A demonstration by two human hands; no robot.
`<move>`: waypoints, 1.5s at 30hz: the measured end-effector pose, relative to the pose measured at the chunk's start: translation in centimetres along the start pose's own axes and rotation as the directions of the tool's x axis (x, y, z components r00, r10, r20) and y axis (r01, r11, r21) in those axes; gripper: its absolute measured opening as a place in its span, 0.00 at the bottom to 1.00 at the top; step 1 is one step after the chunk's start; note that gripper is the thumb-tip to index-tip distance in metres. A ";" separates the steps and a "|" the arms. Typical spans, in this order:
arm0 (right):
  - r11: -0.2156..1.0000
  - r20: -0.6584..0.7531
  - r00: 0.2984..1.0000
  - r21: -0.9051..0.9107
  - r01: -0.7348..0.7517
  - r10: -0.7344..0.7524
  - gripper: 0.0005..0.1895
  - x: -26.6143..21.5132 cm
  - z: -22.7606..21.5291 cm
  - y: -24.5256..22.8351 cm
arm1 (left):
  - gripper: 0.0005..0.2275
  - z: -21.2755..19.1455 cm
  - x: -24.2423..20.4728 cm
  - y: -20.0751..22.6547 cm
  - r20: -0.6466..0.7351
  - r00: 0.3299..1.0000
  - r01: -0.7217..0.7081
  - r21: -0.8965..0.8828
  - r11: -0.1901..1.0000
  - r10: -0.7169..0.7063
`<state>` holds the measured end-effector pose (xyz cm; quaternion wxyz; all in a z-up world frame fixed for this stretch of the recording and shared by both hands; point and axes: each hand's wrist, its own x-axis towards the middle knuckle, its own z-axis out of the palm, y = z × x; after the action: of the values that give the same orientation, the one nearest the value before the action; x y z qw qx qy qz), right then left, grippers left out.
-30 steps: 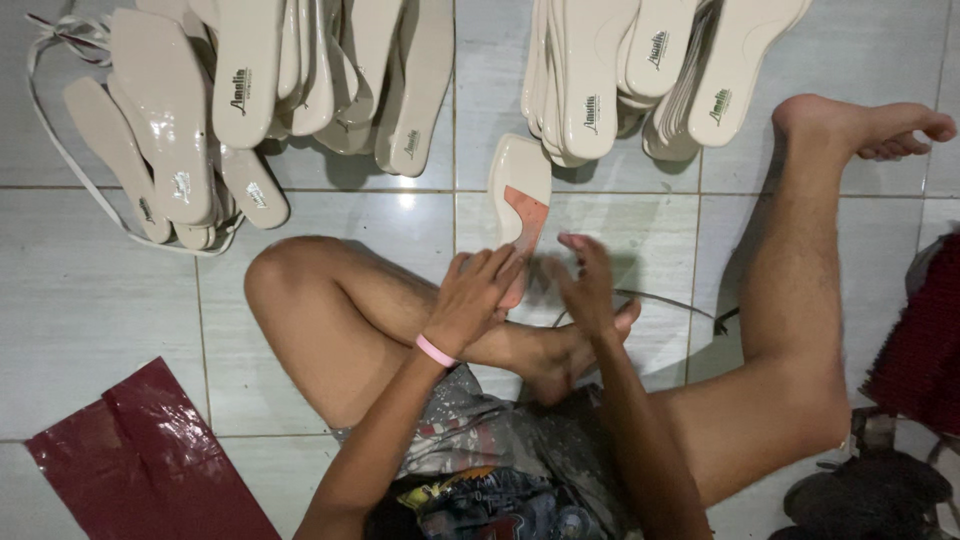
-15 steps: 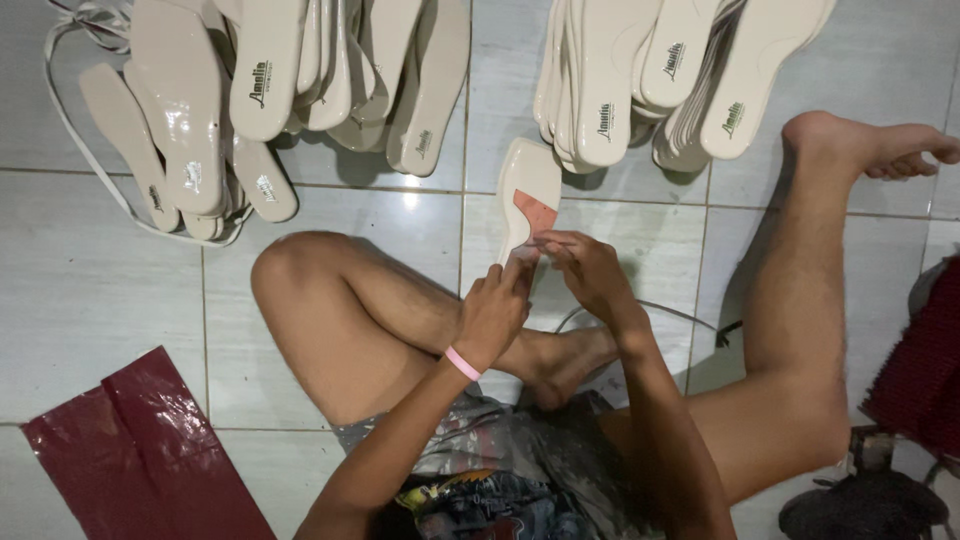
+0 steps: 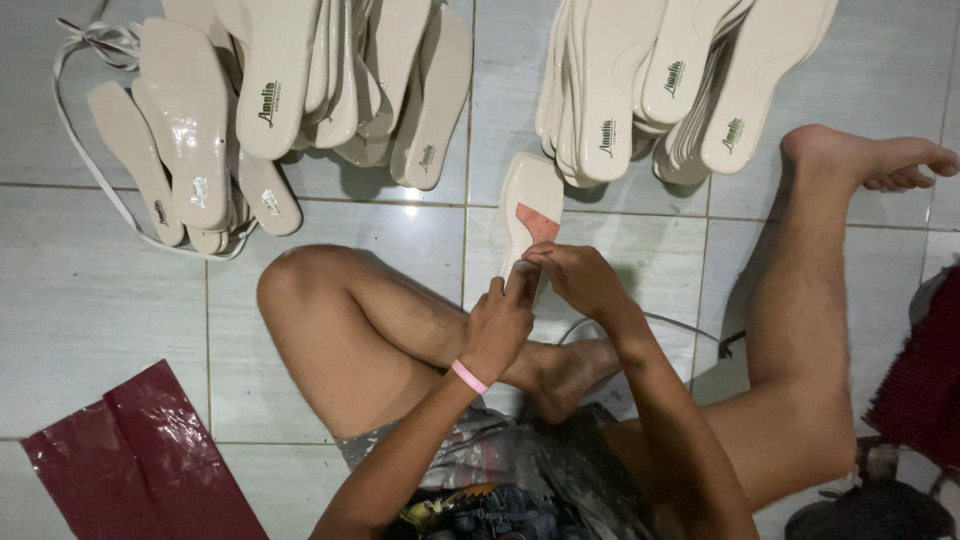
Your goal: The person sits on the floor and applies pink insoles to the bottom of white shoe soles. They pick up a sole, align the insole, press it down, and smooth the edges before moving to the next sole. The process is repeated for several soles.
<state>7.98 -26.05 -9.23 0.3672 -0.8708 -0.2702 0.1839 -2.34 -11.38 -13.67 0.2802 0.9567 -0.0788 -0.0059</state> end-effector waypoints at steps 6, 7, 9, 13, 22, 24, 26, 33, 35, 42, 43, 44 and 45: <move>0.993 0.037 0.997 -0.097 0.072 -0.069 0.11 0.0 -1.5 0.4 | 0.15 0.5 0.0 -0.1 0.039 0.999 0.029 -0.018 0.999 -0.029; 0.978 0.039 0.996 -0.189 0.092 -0.086 0.10 0.2 -2.0 0.4 | 0.14 0.5 0.0 -0.1 0.032 0.998 0.045 -0.016 0.999 -0.044; 0.951 0.005 0.988 -0.270 0.150 -0.155 0.09 1.0 -2.4 0.4 | 0.12 0.5 -0.2 -0.2 0.000 1.000 -0.003 -0.012 1.000 0.003; 0.948 -0.107 0.959 -0.213 0.235 -0.262 0.06 4.1 -2.1 0.0 | 0.11 -0.1 0.3 0.2 0.058 0.998 0.009 0.049 0.999 -0.011; 0.998 -0.384 0.922 -0.048 0.035 -0.051 0.08 -2.3 -2.9 0.0 | 0.22 -1.4 0.9 0.6 -0.264 0.961 0.026 -0.214 0.976 -0.083; 0.995 -0.436 0.898 -0.035 -0.089 0.065 0.09 -4.6 -2.8 0.1 | 0.23 -0.6 1.0 0.4 -0.262 0.951 0.083 -0.305 0.949 -0.167; 0.986 -0.479 0.863 0.049 -0.160 0.164 0.09 -6.2 -2.4 0.2 | 0.23 0.3 0.9 0.0 -0.279 0.932 0.118 -0.369 0.922 -0.231; 0.959 -0.522 0.810 0.231 -0.167 0.267 0.12 -7.3 -2.2 1.3 | 0.21 0.5 0.7 -3.3 -0.337 0.836 0.208 -0.536 0.818 -0.434; 0.949 -0.514 0.812 0.278 -0.147 0.276 0.12 -7.1 -2.1 1.6 | 0.19 0.1 1.4 -4.5 -0.315 0.797 0.285 -0.557 0.780 -0.516; 0.957 -0.574 0.776 0.256 -0.135 0.263 0.15 -8.5 -0.8 3.3 | 0.10 2.1 1.4 -6.3 -0.399 0.753 0.319 -0.472 0.821 -0.523; 0.960 -0.591 0.764 0.244 -0.139 0.260 0.16 -8.7 -0.5 3.7 | 0.11 2.7 1.1 -6.2 -0.287 0.780 0.332 -0.562 0.757 -0.556; 0.951 -0.558 0.781 0.271 -0.148 0.281 0.17 -8.7 0.0 4.1 | 0.11 3.4 0.8 -5.8 -0.245 0.825 0.301 -0.572 0.763 -0.509; 0.941 -0.525 0.797 0.298 -0.158 0.300 0.18 -8.6 0.5 4.4 | 0.11 4.1 0.7 -5.0 -0.202 0.865 0.270 -0.582 0.767 -0.459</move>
<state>2.43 -33.52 -11.79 0.5073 -0.8616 -0.0175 -0.0064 -1.13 -9.50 -19.81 0.5379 0.8230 0.1648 0.0789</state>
